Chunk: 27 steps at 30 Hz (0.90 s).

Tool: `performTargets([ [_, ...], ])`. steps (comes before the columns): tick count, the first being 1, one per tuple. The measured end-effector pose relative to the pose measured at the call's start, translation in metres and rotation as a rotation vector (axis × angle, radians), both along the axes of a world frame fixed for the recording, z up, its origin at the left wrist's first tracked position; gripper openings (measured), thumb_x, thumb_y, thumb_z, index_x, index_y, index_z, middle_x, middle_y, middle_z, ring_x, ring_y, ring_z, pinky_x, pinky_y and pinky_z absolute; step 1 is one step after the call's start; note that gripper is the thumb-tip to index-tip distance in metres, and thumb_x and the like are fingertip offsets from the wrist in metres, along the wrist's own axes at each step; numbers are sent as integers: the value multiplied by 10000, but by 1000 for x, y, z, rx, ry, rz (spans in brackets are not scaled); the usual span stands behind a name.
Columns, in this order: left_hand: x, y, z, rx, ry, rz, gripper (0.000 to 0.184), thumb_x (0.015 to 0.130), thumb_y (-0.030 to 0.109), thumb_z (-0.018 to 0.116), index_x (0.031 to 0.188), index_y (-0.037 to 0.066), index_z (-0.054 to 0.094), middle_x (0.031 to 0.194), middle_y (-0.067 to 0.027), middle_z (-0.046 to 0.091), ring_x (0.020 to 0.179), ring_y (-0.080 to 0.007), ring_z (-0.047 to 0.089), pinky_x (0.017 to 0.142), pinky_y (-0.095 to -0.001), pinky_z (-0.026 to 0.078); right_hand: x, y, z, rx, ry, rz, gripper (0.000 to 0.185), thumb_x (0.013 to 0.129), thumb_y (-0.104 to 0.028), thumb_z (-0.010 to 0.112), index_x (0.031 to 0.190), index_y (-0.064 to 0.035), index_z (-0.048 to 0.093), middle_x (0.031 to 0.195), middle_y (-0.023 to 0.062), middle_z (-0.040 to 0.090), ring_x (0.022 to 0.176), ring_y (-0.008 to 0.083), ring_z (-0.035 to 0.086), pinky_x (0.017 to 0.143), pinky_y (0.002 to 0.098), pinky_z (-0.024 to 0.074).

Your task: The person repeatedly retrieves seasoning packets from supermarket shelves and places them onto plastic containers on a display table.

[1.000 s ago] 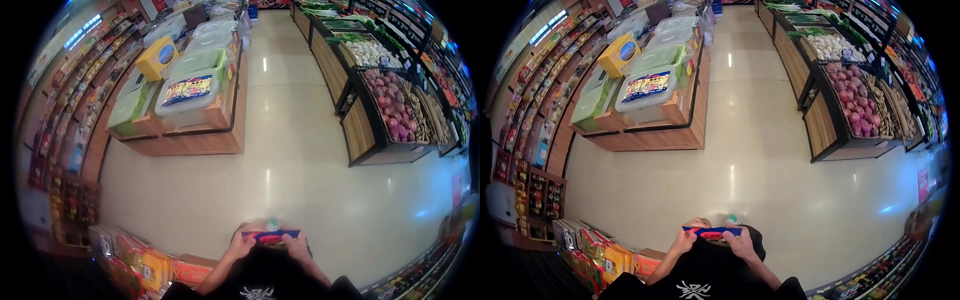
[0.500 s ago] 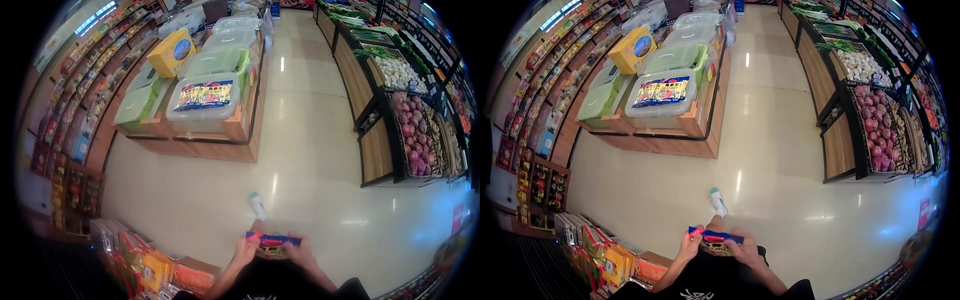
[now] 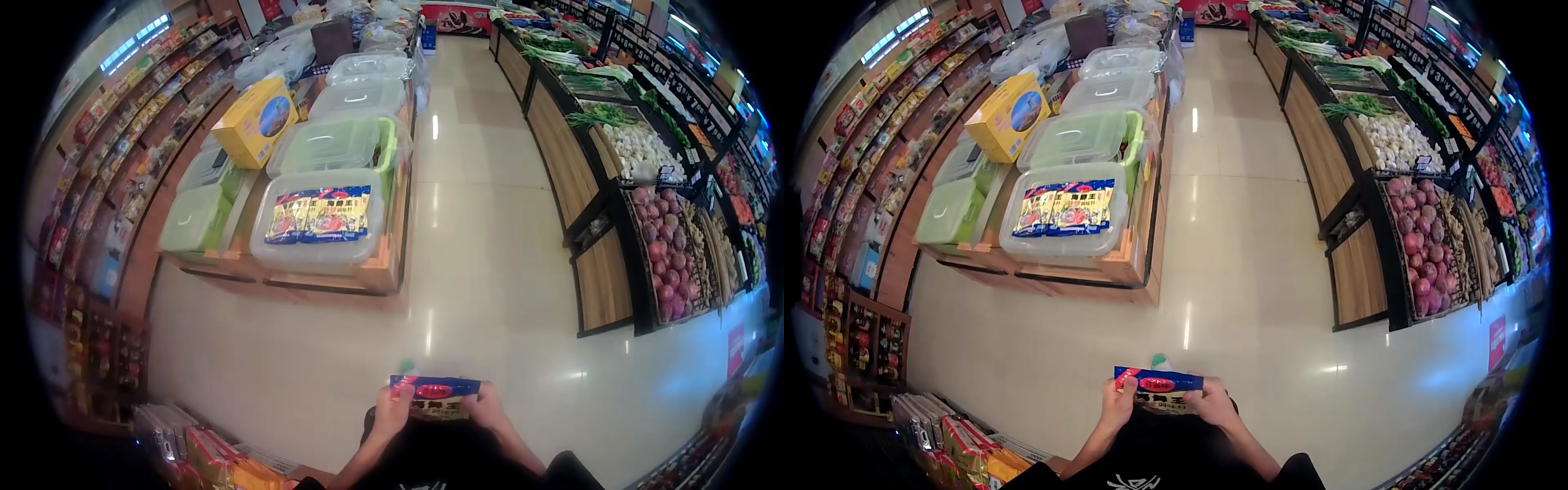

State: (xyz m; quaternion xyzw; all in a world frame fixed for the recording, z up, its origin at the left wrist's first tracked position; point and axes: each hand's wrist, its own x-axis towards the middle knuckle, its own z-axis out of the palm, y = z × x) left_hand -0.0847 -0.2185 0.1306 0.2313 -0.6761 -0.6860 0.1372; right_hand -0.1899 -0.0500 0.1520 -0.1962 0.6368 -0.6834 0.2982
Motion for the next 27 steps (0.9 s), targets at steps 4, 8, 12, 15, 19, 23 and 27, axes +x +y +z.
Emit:
performTargets([
  [4, -19, -25, -27, 100, -40, -72, 317, 949, 249, 539, 1069, -33, 620, 836, -41, 649, 765, -113, 563, 699, -275, 463, -20, -17, -12, -20, 170, -71, 247, 895, -196, 590, 752, 2, 557, 642, 5, 479, 636, 111, 432, 581, 290, 353],
  [8, -47, -43, -67, 263, 115, -394, 447, 859, 394, 654, 1043, -12, 625, 942, -28, 643, 907, -137, 580, 794, -282, 455, -44, -29, 6, -64, -80, -321, 277, 925, -245, 548, 800, -4, 605, 787, -11, 603, 694, 93, 525, 640, 243, 426],
  [12, -92, -49, -41, 71, 72, -457, 268, 863, 158, 667, 1056, -23, 621, 986, -51, 661, 933, -151, 602, 806, -284, 474, -90, -38, -13, -21, -205, -421, 305, 962, -276, 507, 944, 3, 629, 853, 47, 654, 682, 118, 602, 636, 256, 496],
  [15, -115, -52, -28, 278, -120, -349, 220, 908, 141, 605, 1050, -26, 623, 918, -62, 671, 801, -107, 620, 707, -250, 503, -120, -43, -33, -15, -395, -258, 359, 982, -302, 459, 1045, 25, 592, 945, 68, 648, 805, 119, 602, 725, 273, 499],
  [19, -145, -58, -45, 585, -240, -44, 274, 930, 156, 570, 1122, -38, 575, 997, -86, 643, 838, -128, 606, 716, -263, 509, -152, -51, -39, 152, -188, 212, 331, 919, -205, 574, 1143, 37, 553, 1040, 85, 630, 911, 119, 569, 803, 299, 472],
  [23, -142, -66, -54, 834, -152, -104, 297, 960, 159, 505, 1211, 1, 501, 1131, -113, 598, 979, -175, 610, 851, -333, 520, -170, -63, -54, 187, -338, 266, 333, 845, -125, 651, 1130, 33, 583, 1029, 79, 645, 924, 126, 579, 831, 288, 464],
  [27, -162, -65, -70, 628, -366, -167, 315, 924, 208, 575, 1166, 11, 533, 1017, -65, 618, 889, -138, 604, 769, -279, 511, -177, -69, -56, 213, -409, 174, 281, 848, -119, 639, 1077, 40, 611, 1005, 82, 657, 910, 145, 602, 832, 284, 470],
])
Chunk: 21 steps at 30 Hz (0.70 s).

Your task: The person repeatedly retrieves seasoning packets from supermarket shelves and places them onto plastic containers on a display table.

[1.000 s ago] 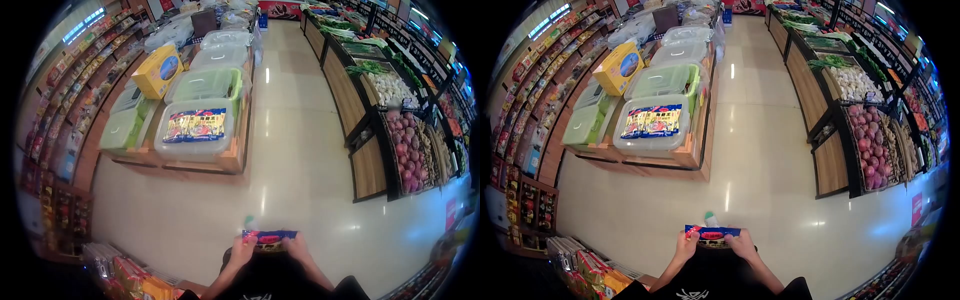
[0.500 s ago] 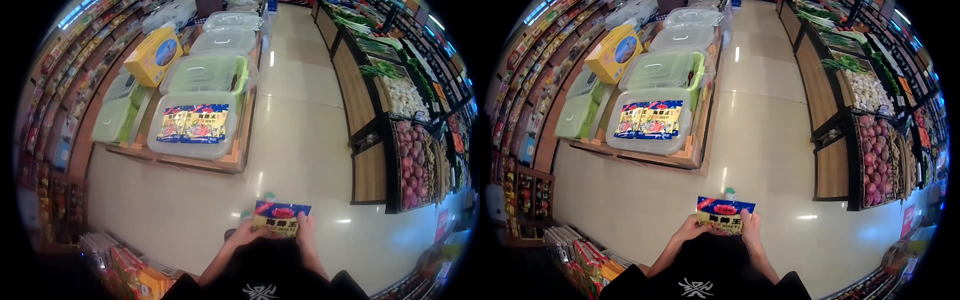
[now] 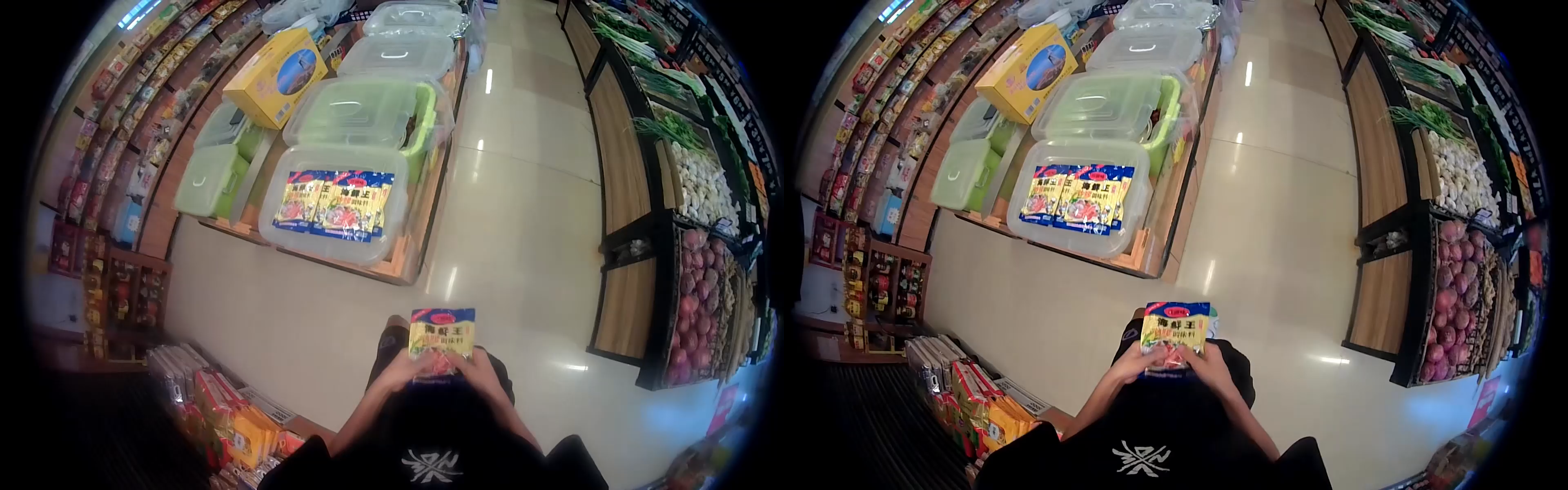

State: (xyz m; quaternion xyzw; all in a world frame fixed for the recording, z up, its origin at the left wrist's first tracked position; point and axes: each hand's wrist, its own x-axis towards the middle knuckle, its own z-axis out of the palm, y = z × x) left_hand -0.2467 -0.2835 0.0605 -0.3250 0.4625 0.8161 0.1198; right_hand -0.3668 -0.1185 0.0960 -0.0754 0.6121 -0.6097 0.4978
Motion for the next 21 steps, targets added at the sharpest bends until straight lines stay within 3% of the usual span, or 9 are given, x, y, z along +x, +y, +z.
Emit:
performTargets([
  [2, -7, 1, 33, -41, 89, 67, 335, 898, 246, 609, 1123, 0, 569, 968, -59, 626, 856, -132, 601, 752, -260, 504, -6, -4, 15, -62, -50, 1, 285, 863, -128, 629, 1092, 40, 603, 1027, 89, 653, 915, 154, 605, 835, 287, 473],
  [5, -18, -16, 21, -147, 172, 43, 280, 877, 111, 616, 1122, -21, 579, 1008, -77, 642, 877, -124, 608, 765, -260, 506, -12, -22, -2, -131, -209, -140, 264, 872, -114, 644, 1103, 9, 613, 1011, 57, 655, 900, 109, 591, 810, 272, 482],
  [8, -28, -40, 23, -258, 188, 10, 257, 860, 69, 628, 1095, -28, 594, 997, -85, 652, 885, -124, 612, 764, -268, 510, -26, -40, 3, -139, -13, 97, 292, 843, -90, 674, 1111, 5, 607, 1012, 54, 660, 907, 117, 604, 818, 280, 488],
  [11, -31, -68, 22, -345, 221, -13, 233, 851, 62, 636, 1064, -30, 612, 955, -85, 663, 878, -129, 622, 765, -266, 514, -25, -65, -12, -139, -55, 64, 307, 822, -78, 695, 1107, 3, 612, 1019, 63, 666, 918, 124, 615, 819, 280, 489],
  [12, -37, -82, 34, -289, 122, -45, 210, 849, 50, 632, 1042, -33, 621, 930, -87, 671, 853, -142, 639, 754, -269, 524, -25, -78, -15, -108, 12, 66, 301, 819, -85, 699, 1096, 1, 619, 1019, 66, 671, 907, 136, 628, 811, 281, 493],
  [15, -26, -124, 11, -207, 175, -16, 210, 854, 67, 638, 1036, -37, 618, 928, -97, 676, 811, -152, 653, 719, -264, 535, -23, -118, -13, -37, 157, 102, 293, 818, -88, 701, 1086, 2, 624, 1014, 65, 674, 888, 135, 634, 802, 279, 497],
  [18, -22, -168, 5, -83, 140, 31, 216, 868, 83, 631, 1045, -39, 613, 930, -88, 675, 819, -141, 648, 727, -263, 532, -17, -163, -25, -85, 9, 7, 266, 827, -86, 690, 1065, 17, 630, 984, 60, 679, 884, 129, 633, 793, 272, 499],
  [20, -23, -194, -5, -167, 174, 59, 219, 876, 93, 627, 1050, -38, 611, 927, -76, 675, 819, -128, 641, 726, -261, 526, -14, -196, -35, -103, -196, -80, 252, 828, -78, 687, 1054, 19, 634, 971, 62, 677, 869, 124, 632, 785, 269, 504],
  [21, -22, -207, -9, -211, 189, 72, 220, 880, 99, 624, 1053, -37, 610, 925, -71, 675, 819, -121, 638, 726, -259, 523, -13, -209, -35, -93, -177, -57, 251, 827, -71, 686, 1056, 19, 632, 969, 64, 677, 863, 123, 633, 781, 267, 507],
])
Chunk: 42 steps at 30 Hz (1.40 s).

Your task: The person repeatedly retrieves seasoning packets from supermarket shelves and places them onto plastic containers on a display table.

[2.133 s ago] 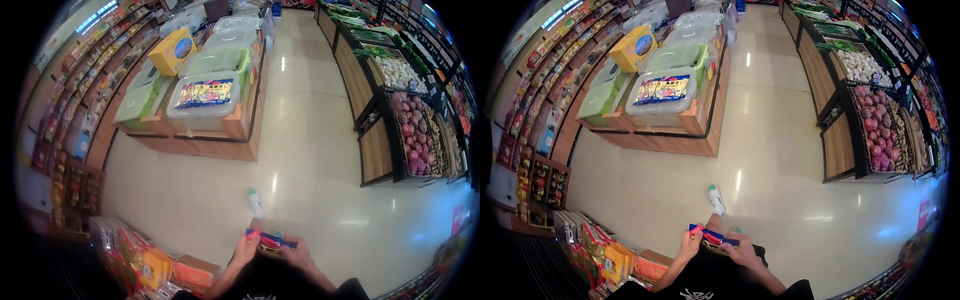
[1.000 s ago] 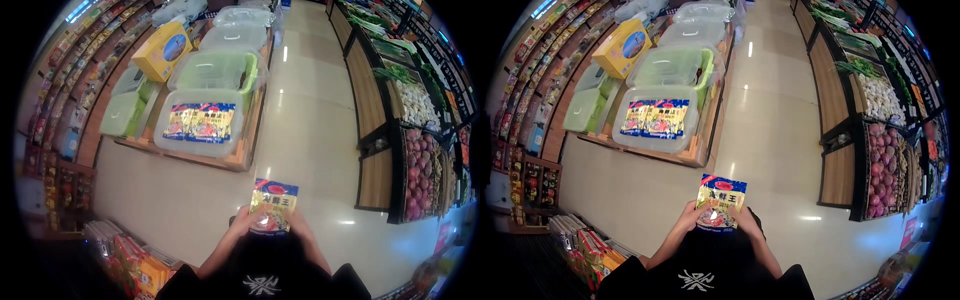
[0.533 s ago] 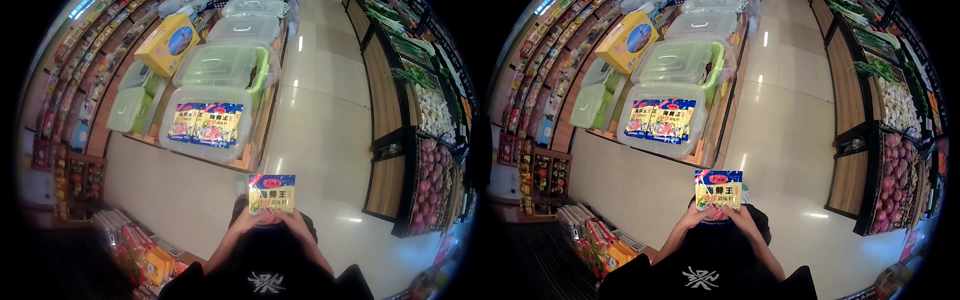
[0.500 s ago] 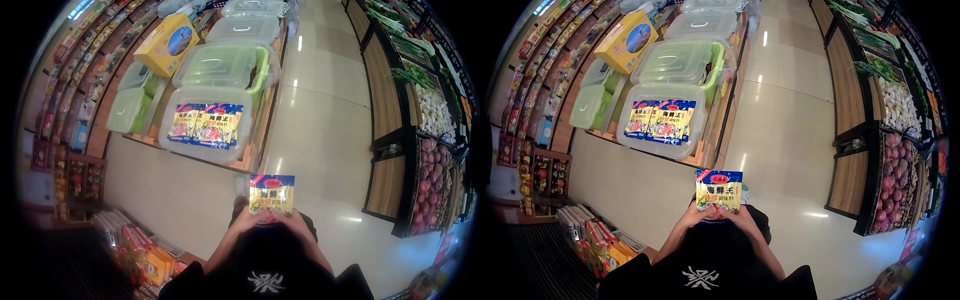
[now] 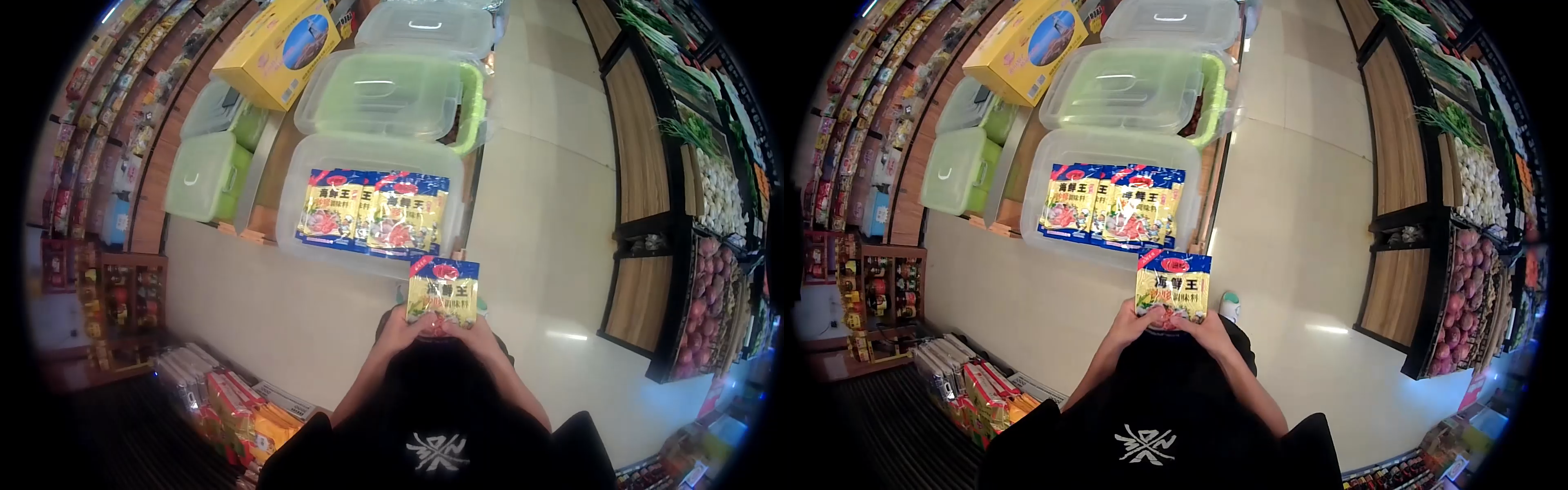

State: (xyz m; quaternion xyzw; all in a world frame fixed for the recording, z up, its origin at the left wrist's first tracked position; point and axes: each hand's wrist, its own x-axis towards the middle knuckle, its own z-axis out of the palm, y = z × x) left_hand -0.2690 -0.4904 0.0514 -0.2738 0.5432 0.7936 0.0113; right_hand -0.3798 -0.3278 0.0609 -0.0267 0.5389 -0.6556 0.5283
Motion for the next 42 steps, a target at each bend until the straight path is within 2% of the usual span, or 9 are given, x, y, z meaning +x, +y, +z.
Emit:
performTargets([
  [10, -10, -143, 29, -32, 76, 43, 255, 887, 125, 634, 1117, 20, 601, 1030, -50, 645, 861, -94, 601, 722, -247, 501, -20, -160, 53, 79, 437, -82, 339, 815, -50, 690, 1116, 37, 562, 1019, 86, 647, 901, 136, 616, 792, 274, 501],
  [12, -10, -170, 20, -102, -6, 26, 250, 891, 153, 636, 1106, 30, 604, 1016, -43, 644, 848, -91, 600, 697, -238, 498, -24, -187, 27, -28, 69, -116, 409, 812, -93, 708, 1157, 31, 527, 1069, 93, 627, 947, 137, 595, 821, 281, 482],
  [17, -10, -190, -30, -278, -66, 237, 297, 871, 200, 665, 1117, 48, 592, 918, 3, 640, 667, -45, 552, 501, -193, 428, -14, -205, -21, 94, 318, -59, 802, 739, -69, 766, 1360, 11, 265, 1187, 144, 556, 1069, 193, 560, 928, 309, 437],
  [21, -15, -185, -12, -236, -77, 248, 330, 888, 201, 639, 1163, 45, 544, 968, -24, 633, 718, -65, 591, 479, -196, 458, 1, -206, -15, 218, 769, -111, 765, 745, 22, 710, 1362, 1, 259, 1227, 199, 516, 1114, 230, 541, 962, 334, 419],
  [24, -17, -197, 20, -167, -134, 210, 379, 902, 230, 618, 1211, 44, 502, 1018, -59, 624, 722, -96, 615, 475, -207, 479, -2, -214, -10, 14, 560, -262, 762, 751, 52, 690, 1367, 2, 244, 1229, 187, 519, 1118, 220, 539, 962, 325, 417],
  [31, -18, -246, 69, -911, -284, -174, 352, 947, 284, 521, 1181, 21, 522, 978, -110, 625, 760, -183, 643, 675, -272, 535, -10, -226, -15, 336, 649, -177, 720, 733, 40, 715, 1324, 3, 305, 1118, 151, 558, 1055, 207, 557, 890, 319, 452],
  [34, -35, -236, 51, -633, 219, -186, 392, 988, 332, 433, 1264, 55, 456, 963, -109, 616, 828, -178, 637, 725, -296, 536, -5, -230, -23, 251, 789, -233, 738, 720, -49, 754, 1319, 22, 329, 1140, 209, 538, 1054, 309, 548, 904, 366, 436],
  [37, -65, -227, 28, 195, 181, -96, 404, 993, 321, 426, 1297, 56, 405, 1034, -135, 615, 942, -198, 631, 785, -308, 532, -2, -232, -28, 391, 1055, -118, 730, 775, -109, 708, 1353, 35, 287, 1188, 309, 464, 1154, 461, 443, 986, 446, 372],
  [42, -72, -233, -18, 226, 17, 46, 469, 978, 330, 461, 1305, 9, 362, 1135, -183, 585, 1014, -243, 620, 779, -317, 541, 6, -238, -6, 644, 1083, -22, 762, 811, -232, 683, 1399, -14, 250, 1254, 332, 384, 1149, 497, 434, 925, 459, 431],
])
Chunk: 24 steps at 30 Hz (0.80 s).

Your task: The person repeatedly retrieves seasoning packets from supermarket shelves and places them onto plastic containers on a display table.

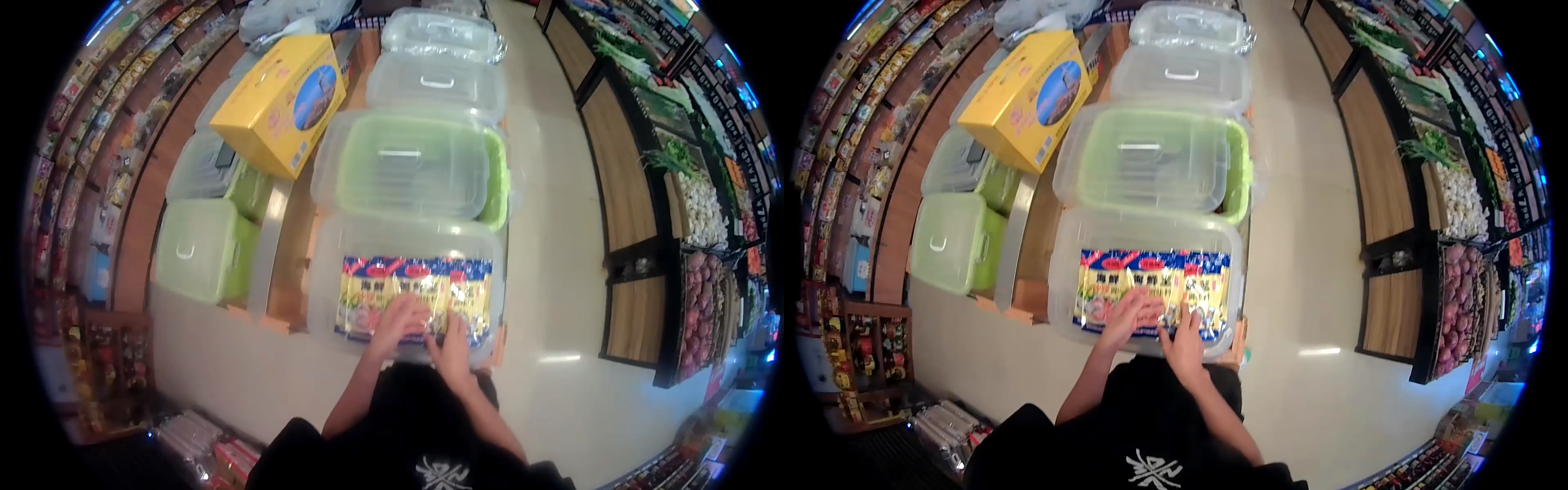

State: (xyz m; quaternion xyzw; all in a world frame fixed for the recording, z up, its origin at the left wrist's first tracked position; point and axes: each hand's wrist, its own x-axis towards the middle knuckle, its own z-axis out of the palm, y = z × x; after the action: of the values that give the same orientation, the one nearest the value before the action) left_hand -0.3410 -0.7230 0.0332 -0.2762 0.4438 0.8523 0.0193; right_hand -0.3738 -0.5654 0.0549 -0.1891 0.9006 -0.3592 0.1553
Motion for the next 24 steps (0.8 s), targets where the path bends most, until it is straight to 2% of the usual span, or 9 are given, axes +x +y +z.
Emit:
performTargets([
  [1, -4, -2, 3, 0, 33, 3, 468, 976, 332, 465, 1299, 8, 368, 1130, -186, 588, 1015, -241, 620, 782, -312, 540, -1, 1, -3, 21, 74, 9, 768, 802, -261, 696, 1387, -16, 263, 1265, 303, 373, 1114, 480, 468, 864, 465, 465],
  [5, 2, 0, 4, -44, 54, -38, 376, 995, 289, 428, 1276, 45, 376, 1190, -212, 559, 1065, -276, 607, 827, -339, 533, -2, 3, 1, 10, -32, -30, 725, 786, -277, 710, 1338, -17, 317, 1213, 252, 410, 1057, 436, 511, 815, 459, 475],
  [8, 0, 3, 9, -93, 26, -40, 362, 993, 279, 436, 1261, 42, 382, 1200, -219, 554, 1074, -275, 602, 830, -340, 533, 1, 9, -3, -62, 68, 2, 718, 786, -270, 708, 1336, -16, 321, 1185, 240, 427, 1035, 422, 520, 812, 442, 476],
  [12, -1, 17, -2, -223, 91, 142, 319, 971, 256, 495, 1202, 41, 444, 1030, -135, 601, 932, -213, 632, 777, -295, 529, 13, 44, -6, -197, 108, 4, 710, 783, -238, 709, 1343, -16, 334, 1088, 209, 466, 984, 363, 520, 804, 420, 469],
  [15, 15, 35, -14, -384, 198, 110, 289, 959, 230, 524, 1178, 48, 472, 922, -74, 584, 802, -159, 597, 718, -246, 493, 30, 85, 3, -184, 94, -73, 660, 781, -237, 713, 1319, -46, 381, 1031, 196, 480, 932, 348, 533, 789, 423, 470],
  [18, 44, 71, -21, -450, 276, -357, 272, 945, 196, 541, 1156, 24, 539, 968, -40, 582, 886, -127, 564, 793, -275, 463, 59, 138, -11, -182, 53, -178, 609, 787, -247, 710, 1293, -66, 421, 1011, 194, 491, 886, 335, 547, 766, 408, 478],
  [20, 66, 99, -17, -553, 163, -747, 250, 932, 165, 537, 1149, 47, 575, 981, -76, 586, 904, -196, 571, 828, -312, 461, 86, 174, -23, -158, -10, -296, 578, 791, -261, 710, 1269, -67, 450, 1007, 192, 494, 851, 321, 560, 743, 392, 485],
  [22, 86, 121, -49, -872, 435, -989, 266, 877, 67, 521, 1128, 85, 610, 1017, -132, 594, 957, -264, 570, 863, -335, 458, 122, 207, -31, -109, -115, -469, 552, 792, -277, 713, 1243, -59, 481, 1008, 191, 493, 816, 305, 574, 718, 373, 493],
  [24, 101, 146, -50, -867, 601, -1098, 367, 801, -17, 487, 1120, 106, 619, 1054, -155, 591, 982, -313, 567, 893, -356, 453, 156, 234, -34, -143, -147, -575, 540, 788, -292, 720, 1222, -53, 504, 983, 173, 521, 794, 279, 588, 704, 356, 499],
])
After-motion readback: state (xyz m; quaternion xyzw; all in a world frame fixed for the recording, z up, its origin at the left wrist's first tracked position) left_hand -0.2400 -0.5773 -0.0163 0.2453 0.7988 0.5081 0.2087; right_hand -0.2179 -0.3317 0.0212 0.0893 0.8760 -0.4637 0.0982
